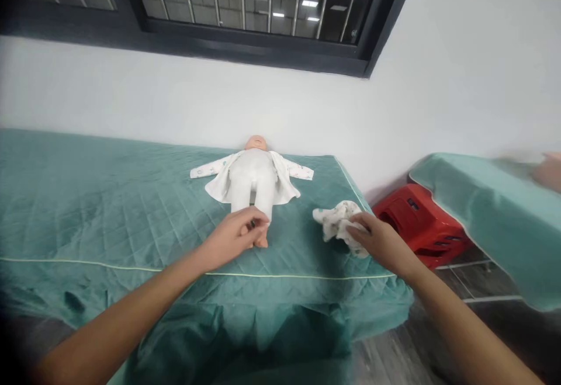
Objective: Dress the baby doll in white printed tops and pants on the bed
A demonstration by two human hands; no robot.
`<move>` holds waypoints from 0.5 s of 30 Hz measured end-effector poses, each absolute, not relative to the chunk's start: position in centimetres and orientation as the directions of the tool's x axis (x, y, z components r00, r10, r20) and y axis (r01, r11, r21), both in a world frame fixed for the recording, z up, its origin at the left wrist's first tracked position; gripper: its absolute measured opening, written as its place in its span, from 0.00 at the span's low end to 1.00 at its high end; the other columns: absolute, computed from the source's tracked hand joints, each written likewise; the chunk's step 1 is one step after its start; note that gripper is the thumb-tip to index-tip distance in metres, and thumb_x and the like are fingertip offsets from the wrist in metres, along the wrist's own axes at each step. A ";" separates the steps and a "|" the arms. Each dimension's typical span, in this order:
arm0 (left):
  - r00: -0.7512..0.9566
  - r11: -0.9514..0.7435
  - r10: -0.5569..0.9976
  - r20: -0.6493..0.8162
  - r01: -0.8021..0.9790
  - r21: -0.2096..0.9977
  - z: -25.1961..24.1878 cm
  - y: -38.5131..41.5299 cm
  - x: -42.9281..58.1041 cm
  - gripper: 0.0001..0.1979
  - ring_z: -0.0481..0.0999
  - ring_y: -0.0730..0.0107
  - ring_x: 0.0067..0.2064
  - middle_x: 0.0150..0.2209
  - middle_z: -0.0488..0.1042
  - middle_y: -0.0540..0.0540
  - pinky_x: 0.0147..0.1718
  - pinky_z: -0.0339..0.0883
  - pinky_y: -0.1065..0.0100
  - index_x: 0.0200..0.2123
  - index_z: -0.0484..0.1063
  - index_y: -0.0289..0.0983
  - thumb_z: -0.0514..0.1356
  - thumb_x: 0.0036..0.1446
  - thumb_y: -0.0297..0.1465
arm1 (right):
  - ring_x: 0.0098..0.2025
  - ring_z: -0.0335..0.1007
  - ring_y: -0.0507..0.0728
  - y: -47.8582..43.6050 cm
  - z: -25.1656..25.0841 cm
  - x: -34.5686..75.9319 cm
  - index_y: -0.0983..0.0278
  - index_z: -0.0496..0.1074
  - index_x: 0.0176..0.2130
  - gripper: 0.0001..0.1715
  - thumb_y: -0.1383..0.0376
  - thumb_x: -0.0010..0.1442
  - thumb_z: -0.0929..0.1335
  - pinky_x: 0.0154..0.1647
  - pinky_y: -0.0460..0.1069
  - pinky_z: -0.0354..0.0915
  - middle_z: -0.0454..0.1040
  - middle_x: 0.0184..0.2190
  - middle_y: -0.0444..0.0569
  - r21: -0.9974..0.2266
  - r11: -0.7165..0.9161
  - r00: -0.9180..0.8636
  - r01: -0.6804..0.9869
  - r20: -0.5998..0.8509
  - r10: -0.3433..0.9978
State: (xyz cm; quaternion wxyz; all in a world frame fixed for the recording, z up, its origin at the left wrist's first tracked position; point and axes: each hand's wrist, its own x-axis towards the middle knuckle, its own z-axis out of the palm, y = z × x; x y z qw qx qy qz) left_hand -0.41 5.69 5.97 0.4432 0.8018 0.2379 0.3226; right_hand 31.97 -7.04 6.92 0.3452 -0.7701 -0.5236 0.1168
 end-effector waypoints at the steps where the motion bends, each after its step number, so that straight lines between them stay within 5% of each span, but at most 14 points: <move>1: 0.723 -0.485 0.620 0.304 0.049 0.873 7.1 4.9 0.0 0.10 0.75 0.61 0.43 0.42 0.76 0.46 0.41 0.68 0.63 0.45 0.75 0.47 0.61 0.60 0.36 | 0.28 0.74 0.57 -6.1 8.8 29.9 0.60 0.77 0.38 0.20 0.50 0.51 0.74 0.25 0.49 0.67 0.78 0.28 0.46 -0.756 -0.171 0.375 0.632 0.105 0.921; 4: 0.726 -0.525 0.545 0.420 -0.096 0.846 10.0 3.5 0.9 0.29 0.70 0.56 0.57 0.57 0.69 0.43 0.54 0.66 0.59 0.59 0.66 0.51 0.67 0.54 0.37 | 0.25 0.71 0.55 -3.4 14.1 23.5 0.62 0.74 0.47 0.26 0.51 0.53 0.74 0.22 0.47 0.66 0.77 0.28 0.45 -0.962 -0.072 0.320 0.264 0.017 0.947; 7: 0.592 -0.601 0.602 0.535 -0.105 0.792 11.9 3.9 0.5 0.30 0.70 0.57 0.54 0.57 0.68 0.43 0.55 0.65 0.57 0.60 0.65 0.49 0.66 0.55 0.33 | 0.26 0.72 0.52 -1.3 18.0 18.8 0.63 0.74 0.48 0.23 0.58 0.54 0.74 0.22 0.45 0.66 0.78 0.31 0.46 -0.998 0.007 0.231 0.059 0.020 0.973; 10: 0.453 -0.605 0.692 0.562 -0.059 0.794 13.6 4.9 -1.4 0.20 0.73 0.60 0.44 0.49 0.72 0.43 0.46 0.68 0.61 0.51 0.73 0.45 0.66 0.54 0.33 | 0.30 0.73 0.51 0.5 20.2 16.7 0.64 0.75 0.44 0.15 0.66 0.56 0.73 0.26 0.43 0.70 0.77 0.34 0.47 -0.991 0.093 0.204 -0.091 0.073 0.976; 13: 0.592 -0.651 0.624 0.510 0.031 0.759 15.9 5.8 -3.8 0.08 0.72 0.65 0.33 0.33 0.74 0.48 0.36 0.67 0.65 0.35 0.75 0.41 0.67 0.53 0.37 | 0.33 0.74 0.51 1.7 21.6 16.1 0.65 0.74 0.41 0.10 0.73 0.57 0.72 0.33 0.45 0.74 0.76 0.34 0.47 -0.979 0.150 0.184 -0.139 0.124 0.975; 15: 0.678 -0.725 0.543 0.495 0.081 0.684 17.6 6.3 -5.1 0.10 0.70 0.67 0.29 0.26 0.73 0.50 0.32 0.66 0.68 0.27 0.73 0.40 0.64 0.56 0.39 | 0.35 0.74 0.52 2.0 22.2 15.7 0.65 0.75 0.39 0.06 0.71 0.58 0.72 0.37 0.48 0.75 0.75 0.35 0.48 -0.984 0.171 0.149 -0.042 0.163 0.975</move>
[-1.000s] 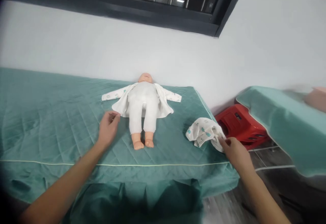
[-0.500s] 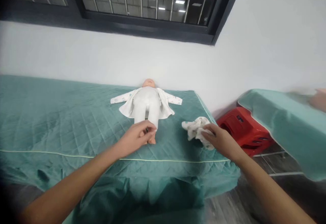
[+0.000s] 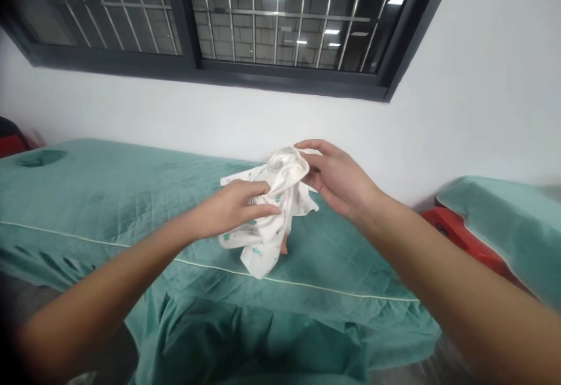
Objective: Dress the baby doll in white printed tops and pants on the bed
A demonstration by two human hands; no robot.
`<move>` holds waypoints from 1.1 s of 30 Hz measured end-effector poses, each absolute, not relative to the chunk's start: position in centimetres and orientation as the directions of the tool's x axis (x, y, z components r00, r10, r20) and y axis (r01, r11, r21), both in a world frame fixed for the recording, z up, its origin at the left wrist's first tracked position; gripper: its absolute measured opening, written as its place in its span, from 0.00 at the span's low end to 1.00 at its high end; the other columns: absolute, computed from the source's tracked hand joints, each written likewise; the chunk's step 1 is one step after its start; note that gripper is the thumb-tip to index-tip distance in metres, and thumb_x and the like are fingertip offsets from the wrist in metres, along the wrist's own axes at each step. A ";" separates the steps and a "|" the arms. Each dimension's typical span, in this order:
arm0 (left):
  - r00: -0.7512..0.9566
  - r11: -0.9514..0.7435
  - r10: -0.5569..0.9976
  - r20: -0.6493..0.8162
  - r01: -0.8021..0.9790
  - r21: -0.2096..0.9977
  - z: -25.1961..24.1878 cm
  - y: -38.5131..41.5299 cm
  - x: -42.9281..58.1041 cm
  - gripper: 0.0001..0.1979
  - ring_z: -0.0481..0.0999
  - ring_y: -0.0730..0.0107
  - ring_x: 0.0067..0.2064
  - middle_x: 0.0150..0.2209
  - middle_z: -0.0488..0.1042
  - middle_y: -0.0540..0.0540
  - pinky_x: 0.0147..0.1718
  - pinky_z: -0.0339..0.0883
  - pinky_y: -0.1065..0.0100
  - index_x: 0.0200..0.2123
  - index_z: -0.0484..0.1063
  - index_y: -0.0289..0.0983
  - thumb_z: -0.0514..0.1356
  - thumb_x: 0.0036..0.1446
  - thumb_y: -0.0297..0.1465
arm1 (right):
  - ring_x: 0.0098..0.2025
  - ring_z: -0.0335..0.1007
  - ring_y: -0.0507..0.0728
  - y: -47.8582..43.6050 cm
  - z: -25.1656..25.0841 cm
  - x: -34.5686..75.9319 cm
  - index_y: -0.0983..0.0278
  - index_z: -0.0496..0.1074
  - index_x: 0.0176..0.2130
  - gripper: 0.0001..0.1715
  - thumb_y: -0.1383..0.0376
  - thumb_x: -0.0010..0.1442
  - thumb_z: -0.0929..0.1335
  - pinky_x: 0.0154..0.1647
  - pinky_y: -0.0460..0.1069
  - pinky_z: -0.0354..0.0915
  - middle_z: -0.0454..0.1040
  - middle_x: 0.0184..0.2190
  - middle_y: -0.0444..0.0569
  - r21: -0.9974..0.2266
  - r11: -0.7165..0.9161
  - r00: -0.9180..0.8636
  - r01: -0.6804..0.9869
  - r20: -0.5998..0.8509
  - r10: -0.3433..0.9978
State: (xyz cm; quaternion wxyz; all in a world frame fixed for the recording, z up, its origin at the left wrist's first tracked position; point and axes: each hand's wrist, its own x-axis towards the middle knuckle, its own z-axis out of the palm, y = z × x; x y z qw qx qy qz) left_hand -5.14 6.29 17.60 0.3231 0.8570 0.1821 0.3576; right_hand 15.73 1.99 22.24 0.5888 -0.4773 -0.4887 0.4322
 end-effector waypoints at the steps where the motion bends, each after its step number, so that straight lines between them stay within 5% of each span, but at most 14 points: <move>1: 0.680 -0.750 0.527 0.511 0.089 0.655 18.5 6.5 -5.7 0.12 0.70 0.68 0.28 0.25 0.72 0.50 0.31 0.65 0.69 0.26 0.73 0.39 0.63 0.57 0.39 | 0.37 0.74 0.53 2.0 22.5 15.5 0.65 0.76 0.37 0.05 0.69 0.58 0.72 0.38 0.49 0.75 0.75 0.35 0.48 -0.980 0.197 0.131 0.042 0.201 0.971; 7: 0.614 -0.659 0.618 0.491 0.065 0.749 22.9 7.8 -7.3 0.14 0.72 0.71 0.28 0.23 0.68 0.51 0.27 0.63 0.73 0.26 0.73 0.35 0.64 0.56 0.39 | 0.54 0.68 0.58 1.6 23.7 12.8 0.60 0.77 0.37 0.14 0.65 0.48 0.78 0.53 0.54 0.68 0.71 0.45 0.44 -0.801 0.496 -0.079 0.335 0.501 0.862; 12: 0.771 -0.650 0.547 0.327 0.143 0.747 24.9 8.1 -8.8 0.13 0.69 0.75 0.26 0.25 0.70 0.50 0.24 0.60 0.74 0.30 0.74 0.35 0.64 0.56 0.40 | 0.35 0.69 0.53 2.6 24.8 11.7 0.64 0.73 0.35 0.19 0.57 0.48 0.78 0.35 0.48 0.65 0.72 0.31 0.43 -0.721 0.528 -0.380 0.449 0.381 0.843; 20: 0.820 -0.470 0.572 -0.021 0.348 0.811 23.9 10.2 -12.1 0.13 0.73 0.70 0.27 0.26 0.76 0.48 0.24 0.60 0.72 0.28 0.78 0.36 0.71 0.44 0.39 | 0.24 0.59 0.48 5.4 23.1 13.6 0.63 0.66 0.27 0.21 0.52 0.60 0.71 0.25 0.45 0.54 0.64 0.21 0.39 -0.852 0.457 -0.307 0.253 0.378 0.874; 27: 0.654 -0.307 0.701 0.284 -0.082 0.948 19.2 12.2 -9.6 0.17 0.73 0.73 0.30 0.31 0.76 0.47 0.28 0.64 0.73 0.36 0.75 0.35 0.63 0.57 0.45 | 0.34 0.69 0.52 6.7 20.0 13.0 0.64 0.73 0.37 0.19 0.51 0.55 0.73 0.32 0.46 0.63 0.73 0.32 0.44 -0.875 0.347 -0.494 0.337 0.149 0.857; 33: 0.697 -0.052 0.704 0.133 -0.136 0.989 16.6 11.6 -7.4 0.24 0.77 0.66 0.37 0.37 0.79 0.42 0.33 0.70 0.71 0.44 0.76 0.35 0.61 0.58 0.50 | 0.26 0.63 0.47 7.8 18.8 12.5 0.63 0.67 0.30 0.14 0.59 0.56 0.74 0.27 0.43 0.59 0.68 0.25 0.39 -0.943 0.310 -0.287 0.120 0.266 0.920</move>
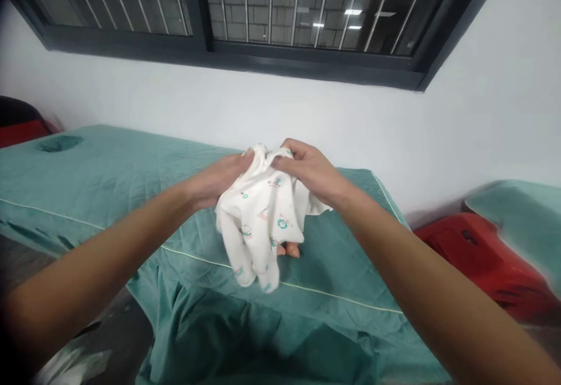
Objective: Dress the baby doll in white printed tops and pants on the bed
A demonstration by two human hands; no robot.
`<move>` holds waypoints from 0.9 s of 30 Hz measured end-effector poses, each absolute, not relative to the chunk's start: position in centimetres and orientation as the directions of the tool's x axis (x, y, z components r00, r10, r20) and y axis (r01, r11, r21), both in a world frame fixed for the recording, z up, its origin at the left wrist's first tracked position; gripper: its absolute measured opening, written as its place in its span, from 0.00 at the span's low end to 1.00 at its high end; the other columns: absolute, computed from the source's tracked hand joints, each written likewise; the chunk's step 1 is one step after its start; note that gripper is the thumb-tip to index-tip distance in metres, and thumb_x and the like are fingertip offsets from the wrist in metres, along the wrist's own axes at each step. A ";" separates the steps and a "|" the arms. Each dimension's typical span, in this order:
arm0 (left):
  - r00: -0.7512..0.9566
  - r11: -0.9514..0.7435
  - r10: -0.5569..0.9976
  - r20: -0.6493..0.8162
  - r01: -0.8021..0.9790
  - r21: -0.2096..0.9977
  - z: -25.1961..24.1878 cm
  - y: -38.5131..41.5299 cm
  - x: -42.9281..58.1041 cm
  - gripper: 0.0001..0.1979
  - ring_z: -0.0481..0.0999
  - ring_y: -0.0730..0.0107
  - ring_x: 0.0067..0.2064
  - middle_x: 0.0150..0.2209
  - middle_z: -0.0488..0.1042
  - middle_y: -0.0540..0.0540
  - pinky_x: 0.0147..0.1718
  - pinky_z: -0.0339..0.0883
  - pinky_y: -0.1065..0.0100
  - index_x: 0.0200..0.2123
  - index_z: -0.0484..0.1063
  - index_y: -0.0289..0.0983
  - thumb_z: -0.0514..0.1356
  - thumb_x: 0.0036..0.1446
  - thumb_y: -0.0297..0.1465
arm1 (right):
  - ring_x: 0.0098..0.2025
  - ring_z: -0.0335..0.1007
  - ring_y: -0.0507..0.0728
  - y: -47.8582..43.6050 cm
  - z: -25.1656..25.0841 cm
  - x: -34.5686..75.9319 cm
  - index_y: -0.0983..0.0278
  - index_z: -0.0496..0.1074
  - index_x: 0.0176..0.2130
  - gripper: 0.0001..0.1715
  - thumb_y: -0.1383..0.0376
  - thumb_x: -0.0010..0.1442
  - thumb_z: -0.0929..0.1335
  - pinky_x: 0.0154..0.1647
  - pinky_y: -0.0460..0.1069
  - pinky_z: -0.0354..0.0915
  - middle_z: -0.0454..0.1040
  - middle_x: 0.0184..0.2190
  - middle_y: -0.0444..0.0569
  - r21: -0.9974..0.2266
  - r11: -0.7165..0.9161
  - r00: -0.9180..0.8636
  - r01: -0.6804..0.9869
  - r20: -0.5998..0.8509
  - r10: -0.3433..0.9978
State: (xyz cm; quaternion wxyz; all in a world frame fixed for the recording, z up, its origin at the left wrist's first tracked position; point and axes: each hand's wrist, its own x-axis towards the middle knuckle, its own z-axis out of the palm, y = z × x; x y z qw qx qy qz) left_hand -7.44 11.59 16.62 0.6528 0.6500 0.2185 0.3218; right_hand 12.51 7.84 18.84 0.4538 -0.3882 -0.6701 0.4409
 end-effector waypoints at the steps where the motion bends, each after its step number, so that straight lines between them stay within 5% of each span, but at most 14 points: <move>1: 0.755 -0.017 0.650 0.088 -0.101 0.995 16.3 11.6 -7.5 0.24 0.78 0.64 0.39 0.38 0.79 0.41 0.35 0.71 0.69 0.46 0.76 0.35 0.63 0.56 0.48 | 0.24 0.61 0.46 8.1 18.6 12.7 0.63 0.65 0.29 0.16 0.60 0.55 0.74 0.25 0.43 0.57 0.66 0.23 0.37 -0.952 0.303 -0.253 0.048 0.282 0.926; 6: 0.869 0.074 0.494 0.010 -0.054 0.996 14.3 12.1 -7.8 0.25 0.79 0.58 0.47 0.44 0.80 0.40 0.45 0.72 0.63 0.50 0.75 0.35 0.72 0.48 0.34 | 0.24 0.63 0.47 8.0 16.6 13.5 0.62 0.68 0.32 0.14 0.57 0.57 0.74 0.25 0.42 0.61 0.68 0.24 0.37 -0.969 0.197 -0.251 -0.152 0.230 0.940; 12: 0.732 0.284 0.680 0.042 -0.316 0.905 11.6 12.4 -6.2 0.19 0.81 0.61 0.39 0.39 0.81 0.39 0.40 0.74 0.64 0.46 0.76 0.32 0.66 0.57 0.39 | 0.38 0.77 0.56 6.7 12.9 14.2 0.66 0.76 0.42 0.22 0.55 0.52 0.77 0.37 0.49 0.72 0.80 0.36 0.50 -0.983 -0.148 -0.562 0.105 -0.181 0.807; 17: 0.790 0.404 0.612 -0.051 -0.256 0.878 10.0 11.3 -5.4 0.26 0.81 0.63 0.36 0.39 0.82 0.38 0.39 0.74 0.65 0.45 0.77 0.32 0.69 0.50 0.46 | 0.42 0.78 0.58 7.7 10.8 13.8 0.62 0.76 0.48 0.21 0.53 0.59 0.72 0.46 0.53 0.73 0.81 0.41 0.51 -0.975 -0.085 -0.288 -0.205 -0.022 0.957; 21: 0.889 0.364 0.445 -0.111 -0.066 0.929 9.8 10.8 -5.9 0.30 0.81 0.58 0.41 0.43 0.81 0.37 0.42 0.74 0.62 0.47 0.77 0.32 0.76 0.40 0.36 | 0.44 0.78 0.60 8.1 10.7 13.7 0.61 0.74 0.51 0.24 0.51 0.60 0.71 0.46 0.53 0.73 0.81 0.41 0.50 -0.940 -0.012 -0.122 -0.340 0.031 0.992; 27: 0.758 0.284 0.653 0.010 -0.256 0.924 9.8 12.0 -5.0 0.27 0.81 0.55 0.43 0.44 0.81 0.35 0.44 0.73 0.60 0.50 0.76 0.31 0.72 0.48 0.37 | 0.35 0.77 0.57 7.0 10.3 15.0 0.66 0.77 0.45 0.25 0.52 0.54 0.75 0.35 0.49 0.72 0.81 0.34 0.50 -0.996 -0.086 -0.426 0.039 -0.095 0.900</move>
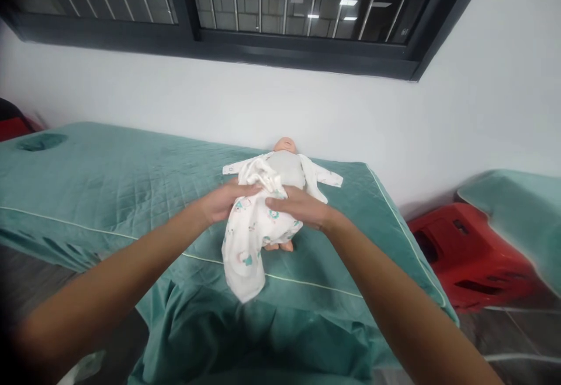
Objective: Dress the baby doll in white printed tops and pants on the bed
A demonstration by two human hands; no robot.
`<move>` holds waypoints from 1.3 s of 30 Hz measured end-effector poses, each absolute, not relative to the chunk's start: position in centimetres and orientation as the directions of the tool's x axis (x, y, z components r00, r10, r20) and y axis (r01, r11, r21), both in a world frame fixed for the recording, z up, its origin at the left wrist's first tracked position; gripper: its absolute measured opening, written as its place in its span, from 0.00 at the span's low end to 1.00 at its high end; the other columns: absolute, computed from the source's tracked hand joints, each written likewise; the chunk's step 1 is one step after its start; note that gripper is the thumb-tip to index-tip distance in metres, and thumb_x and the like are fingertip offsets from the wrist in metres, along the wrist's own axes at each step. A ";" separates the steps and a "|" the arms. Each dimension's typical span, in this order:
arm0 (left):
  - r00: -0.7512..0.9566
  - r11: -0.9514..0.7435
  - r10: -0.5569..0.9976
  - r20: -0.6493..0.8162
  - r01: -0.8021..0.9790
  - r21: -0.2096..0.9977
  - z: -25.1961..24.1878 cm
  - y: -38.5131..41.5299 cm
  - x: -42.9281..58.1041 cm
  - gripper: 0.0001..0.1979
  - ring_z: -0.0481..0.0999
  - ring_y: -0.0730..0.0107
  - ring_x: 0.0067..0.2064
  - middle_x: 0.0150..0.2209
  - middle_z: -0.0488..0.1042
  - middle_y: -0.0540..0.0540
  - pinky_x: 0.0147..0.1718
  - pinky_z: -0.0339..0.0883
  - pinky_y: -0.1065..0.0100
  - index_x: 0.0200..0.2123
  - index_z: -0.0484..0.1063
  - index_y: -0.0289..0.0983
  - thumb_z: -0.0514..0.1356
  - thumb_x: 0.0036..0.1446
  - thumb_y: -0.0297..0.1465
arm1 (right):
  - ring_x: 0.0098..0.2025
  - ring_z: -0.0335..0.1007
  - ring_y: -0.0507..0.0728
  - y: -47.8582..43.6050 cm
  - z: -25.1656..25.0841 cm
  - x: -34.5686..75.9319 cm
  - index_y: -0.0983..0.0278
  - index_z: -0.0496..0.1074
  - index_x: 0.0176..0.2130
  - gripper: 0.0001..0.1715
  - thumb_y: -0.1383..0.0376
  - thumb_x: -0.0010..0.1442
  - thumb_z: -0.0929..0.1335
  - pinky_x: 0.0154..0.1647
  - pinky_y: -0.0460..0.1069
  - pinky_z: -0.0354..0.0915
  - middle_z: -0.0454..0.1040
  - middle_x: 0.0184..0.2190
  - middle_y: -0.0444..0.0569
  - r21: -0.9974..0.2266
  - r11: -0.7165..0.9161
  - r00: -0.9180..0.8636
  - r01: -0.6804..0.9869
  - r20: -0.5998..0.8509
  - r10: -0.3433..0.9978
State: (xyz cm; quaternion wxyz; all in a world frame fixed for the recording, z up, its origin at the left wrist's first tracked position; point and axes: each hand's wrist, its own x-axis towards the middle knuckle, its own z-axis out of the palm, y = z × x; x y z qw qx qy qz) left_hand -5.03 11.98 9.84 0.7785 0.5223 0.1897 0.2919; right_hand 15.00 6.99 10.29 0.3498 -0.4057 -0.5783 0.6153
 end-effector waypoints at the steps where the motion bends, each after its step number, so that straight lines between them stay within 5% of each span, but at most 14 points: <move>1: 0.750 0.291 0.661 0.008 -0.266 0.919 9.6 12.1 -4.9 0.27 0.81 0.55 0.42 0.44 0.81 0.35 0.43 0.74 0.61 0.49 0.76 0.30 0.71 0.49 0.38 | 0.34 0.77 0.57 6.9 10.1 15.2 0.67 0.77 0.43 0.24 0.53 0.53 0.76 0.35 0.49 0.72 0.81 0.33 0.49 -0.991 -0.094 -0.474 0.100 -0.131 0.871; 3: 0.761 0.314 0.649 -0.025 -0.237 0.919 8.9 12.0 -4.8 0.27 0.81 0.55 0.42 0.43 0.81 0.34 0.42 0.74 0.61 0.49 0.76 0.30 0.71 0.50 0.40 | 0.34 0.77 0.57 6.8 9.7 15.3 0.67 0.77 0.43 0.22 0.55 0.53 0.76 0.37 0.50 0.72 0.81 0.34 0.49 -0.992 -0.084 -0.456 0.094 -0.117 0.882; 7: 0.855 0.321 0.498 -0.144 -0.027 0.947 7.9 11.1 -5.2 0.27 0.81 0.58 0.43 0.45 0.81 0.37 0.43 0.73 0.63 0.50 0.76 0.33 0.72 0.48 0.38 | 0.41 0.78 0.58 6.7 9.0 15.3 0.62 0.74 0.51 0.26 0.53 0.56 0.74 0.46 0.52 0.73 0.81 0.40 0.50 -0.973 0.015 -0.208 -0.229 0.064 0.976; 15: 0.704 0.462 0.626 -0.337 0.014 0.887 7.1 10.6 -2.5 0.21 0.81 0.58 0.38 0.41 0.81 0.35 0.36 0.74 0.63 0.42 0.77 0.30 0.70 0.48 0.37 | 0.36 0.79 0.59 3.8 5.8 17.0 0.66 0.75 0.50 0.25 0.55 0.57 0.74 0.37 0.51 0.75 0.82 0.38 0.54 -0.934 -0.212 -0.141 -0.289 -0.177 0.974; 18: 0.605 0.170 0.729 -0.320 0.293 0.941 6.9 10.4 -0.8 0.17 0.80 0.55 0.38 0.37 0.81 0.39 0.34 0.71 0.64 0.39 0.78 0.32 0.67 0.50 0.38 | 0.35 0.79 0.59 2.3 3.1 17.4 0.66 0.77 0.44 0.20 0.57 0.55 0.74 0.37 0.51 0.74 0.82 0.39 0.54 -0.925 -0.292 -0.147 -0.244 -0.263 0.954; 22: 0.641 -0.366 0.735 -0.222 0.650 0.666 6.0 9.9 1.1 0.11 0.78 0.47 0.44 0.40 0.81 0.35 0.40 0.68 0.60 0.33 0.78 0.33 0.62 0.53 0.36 | 0.42 0.79 0.64 1.4 -0.6 17.7 0.63 0.77 0.44 0.20 0.53 0.57 0.71 0.45 0.58 0.73 0.82 0.41 0.53 -0.969 -0.246 0.030 -0.028 -0.247 0.969; 26: 0.692 -0.459 0.685 -0.225 0.651 0.604 4.5 9.4 2.1 0.07 0.76 0.45 0.50 0.44 0.79 0.33 0.46 0.66 0.58 0.33 0.78 0.35 0.61 0.53 0.32 | 0.53 0.73 0.68 1.5 -2.9 17.7 0.62 0.76 0.47 0.21 0.55 0.55 0.71 0.57 0.62 0.64 0.80 0.48 0.54 -0.934 -0.155 0.244 0.321 -0.077 0.967; 30: 0.744 -0.502 0.631 -0.219 0.608 0.615 4.0 9.6 1.7 0.09 0.77 0.50 0.46 0.42 0.80 0.37 0.43 0.65 0.62 0.33 0.77 0.36 0.58 0.57 0.33 | 0.56 0.71 0.69 1.0 -3.5 16.9 0.61 0.74 0.50 0.21 0.57 0.60 0.67 0.58 0.60 0.61 0.78 0.50 0.56 -0.877 -0.151 0.321 0.456 0.004 0.947; 39: 0.789 -0.175 0.552 -0.272 0.428 0.887 6.6 9.4 -0.6 0.13 0.76 0.57 0.41 0.39 0.80 0.45 0.36 0.64 0.67 0.38 0.77 0.38 0.57 0.59 0.39 | 0.52 0.70 0.62 0.9 -4.7 15.3 0.56 0.71 0.44 0.12 0.55 0.61 0.67 0.57 0.57 0.63 0.77 0.47 0.49 -0.987 0.108 0.421 0.120 0.149 0.895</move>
